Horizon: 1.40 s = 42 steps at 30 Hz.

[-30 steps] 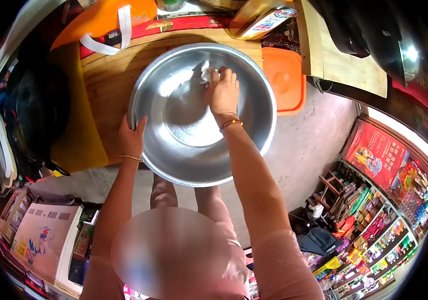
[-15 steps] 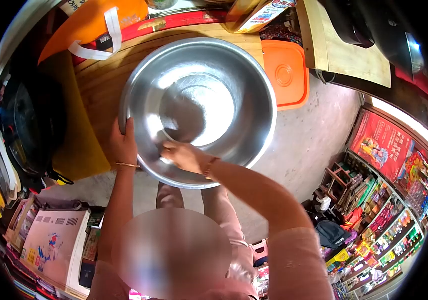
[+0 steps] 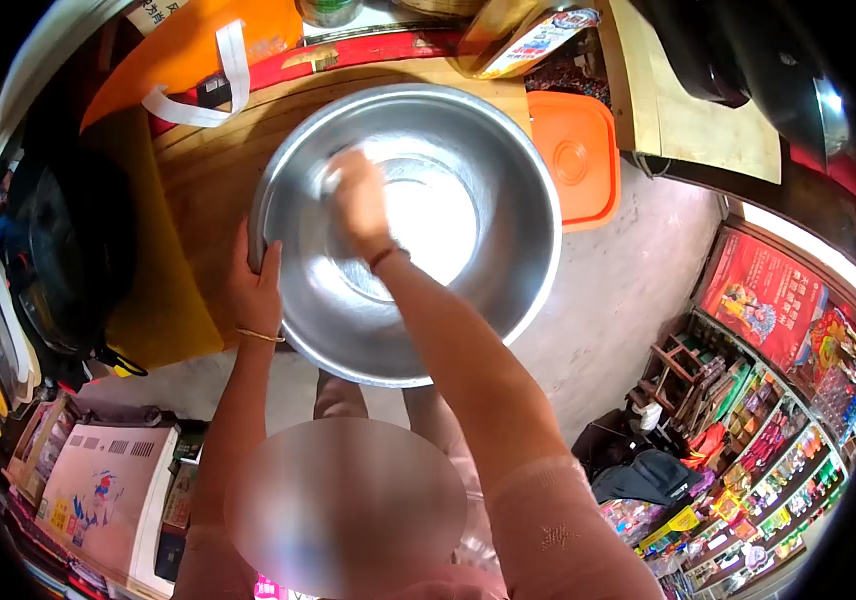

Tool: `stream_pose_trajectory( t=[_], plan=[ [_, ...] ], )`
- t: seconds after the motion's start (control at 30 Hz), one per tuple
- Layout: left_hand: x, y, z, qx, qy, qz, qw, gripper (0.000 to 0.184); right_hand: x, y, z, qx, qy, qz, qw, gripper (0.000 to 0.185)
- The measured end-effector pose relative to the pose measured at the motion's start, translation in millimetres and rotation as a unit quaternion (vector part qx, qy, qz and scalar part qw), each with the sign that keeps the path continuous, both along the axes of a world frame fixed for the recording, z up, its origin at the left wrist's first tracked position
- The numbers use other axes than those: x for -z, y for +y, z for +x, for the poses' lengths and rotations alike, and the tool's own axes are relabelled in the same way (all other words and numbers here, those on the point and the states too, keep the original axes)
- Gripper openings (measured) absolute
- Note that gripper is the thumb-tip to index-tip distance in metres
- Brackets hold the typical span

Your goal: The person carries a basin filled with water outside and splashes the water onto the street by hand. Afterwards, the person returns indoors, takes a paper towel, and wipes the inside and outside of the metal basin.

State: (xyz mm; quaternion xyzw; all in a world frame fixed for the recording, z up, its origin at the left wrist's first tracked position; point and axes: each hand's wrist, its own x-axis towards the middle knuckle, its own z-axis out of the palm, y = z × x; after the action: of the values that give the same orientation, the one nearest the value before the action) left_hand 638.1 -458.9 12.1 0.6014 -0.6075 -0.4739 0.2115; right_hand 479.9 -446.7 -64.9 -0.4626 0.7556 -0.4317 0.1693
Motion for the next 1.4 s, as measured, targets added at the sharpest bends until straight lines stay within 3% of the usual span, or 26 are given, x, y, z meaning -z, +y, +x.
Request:
stream_pose_trajectory(
  t=[0.07,0.13,0.2,0.27,0.3,0.37,0.4,0.47,0.5,0.57,0.6,0.67,0.73,0.8,0.87,0.93,0.97,1.03,1.07,1.13,1.17,1.2,1.23,1.27,1.33,1.4],
  plan=[
    [10.0,-6.4,4.8,0.001,0.016,-0.019,1.000,0.042,-10.2,25.7,37.2,-0.235,0.026,0.042,0.971,0.017],
    [11.8,-8.1,7.7,0.004,0.024,-0.037,0.999,0.042,-18.1,39.3,26.3,-0.476,0.072,0.043,0.875,0.012],
    [2.0,-11.5,5.2,0.036,0.018,-0.028,0.999,0.041,-2.9,27.0,0.5,-0.453,-0.001,0.140,0.880,0.011],
    [2.0,-9.0,5.3,0.014,0.005,0.030,0.999,0.040,-4.5,14.5,-43.1,-0.279,0.147,0.003,0.949,0.011],
    [9.8,-6.3,7.3,0.000,0.022,0.005,1.000,0.041,-24.2,11.4,-56.6,-0.169,0.056,0.091,0.980,0.011],
    [5.2,-6.6,4.0,-0.008,0.039,-0.014,0.999,0.041,-36.9,32.2,-89.6,-0.061,0.073,0.176,0.980,0.015],
    [-7.9,-7.6,-3.2,-0.001,0.008,0.010,1.000,0.041,-29.5,46.5,-99.6,-0.075,0.183,0.170,0.966,0.019],
    [-12.4,-6.1,-7.5,0.001,-0.022,0.033,0.999,0.042,-12.1,47.6,-79.3,0.065,0.174,0.195,0.963,0.016],
    [-4.1,-5.1,-6.8,-0.001,0.006,0.020,1.000,0.043,-5.7,38.0,-64.4,0.038,0.152,0.168,0.973,0.018],
    [9.7,-5.7,-2.9,-0.004,0.037,0.007,0.999,0.043,0.6,24.8,-25.8,-0.189,0.061,-0.058,0.978,0.017],
    [16.6,-5.4,0.7,-0.011,0.024,-0.018,0.999,0.043,9.3,19.7,-6.7,-0.263,0.171,0.006,0.950,0.017],
    [22.7,-0.3,2.5,-0.007,0.014,-0.032,0.999,0.043,-14.3,1.5,-48.8,-0.439,0.147,-0.011,0.886,0.015],
    [16.1,-4.1,3.4,-0.023,0.060,-0.016,0.998,0.042,-18.2,8.1,-98.1,-0.351,0.199,0.101,0.909,0.015],
    [7.2,-0.9,2.7,-0.026,0.031,-0.003,0.999,0.039,-37.9,44.8,-137.0,-0.371,0.372,0.193,0.829,0.017],
    [-2.9,0.8,-4.5,-0.039,0.027,0.002,0.999,0.039,-55.2,99.4,-129.7,-0.296,0.389,0.352,0.798,0.020],
    [-3.4,6.5,-2.7,-0.042,-0.008,0.008,0.999,0.038,-36.8,163.2,-95.4,-0.243,0.365,0.401,0.804,0.022],
    [-0.3,7.5,-3.5,-0.042,-0.043,0.012,0.998,0.038,-54.8,159.1,-64.8,-0.258,0.191,0.538,0.779,0.021],
    [6.6,12.9,-5.4,-0.059,-0.009,0.016,0.998,0.038,-53.9,178.3,2.4,-0.254,0.089,0.408,0.872,0.020],
    [8.6,14.3,-4.4,-0.076,0.022,0.023,0.997,0.038,-60.4,160.1,30.6,-0.100,-0.159,0.447,0.875,0.022],
    [9.2,10.7,-4.3,-0.072,0.031,0.003,0.997,0.038,-50.5,124.4,44.4,-0.259,0.028,0.207,0.943,0.017],
    [7.6,9.3,-2.5,-0.049,0.028,-0.018,0.998,0.038,-44.3,104.3,42.5,-0.300,0.068,0.195,0.931,0.017],
    [6.8,7.5,-1.0,-0.025,0.026,-0.039,0.999,0.039,-33.1,84.8,37.2,-0.156,-0.134,0.290,0.935,0.018],
    [4.7,8.6,0.5,-0.026,0.021,-0.038,0.999,0.039,-10.4,70.7,12.0,-0.204,0.059,0.110,0.971,0.015],
    [1.0,10.4,1.6,-0.035,0.029,-0.005,0.999,0.039,-1.3,59.6,-4.5,-0.126,0.252,0.190,0.940,0.011],
    [0.5,8.7,0.3,-0.040,0.040,0.022,0.998,0.040,2.1,35.3,-69.0,-0.068,0.099,0.166,0.979,0.014],
    [1.8,10.8,-1.7,-0.043,0.043,0.036,0.998,0.042,-2.0,37.1,-69.6,0.068,0.126,0.168,0.975,0.014]
  ],
)
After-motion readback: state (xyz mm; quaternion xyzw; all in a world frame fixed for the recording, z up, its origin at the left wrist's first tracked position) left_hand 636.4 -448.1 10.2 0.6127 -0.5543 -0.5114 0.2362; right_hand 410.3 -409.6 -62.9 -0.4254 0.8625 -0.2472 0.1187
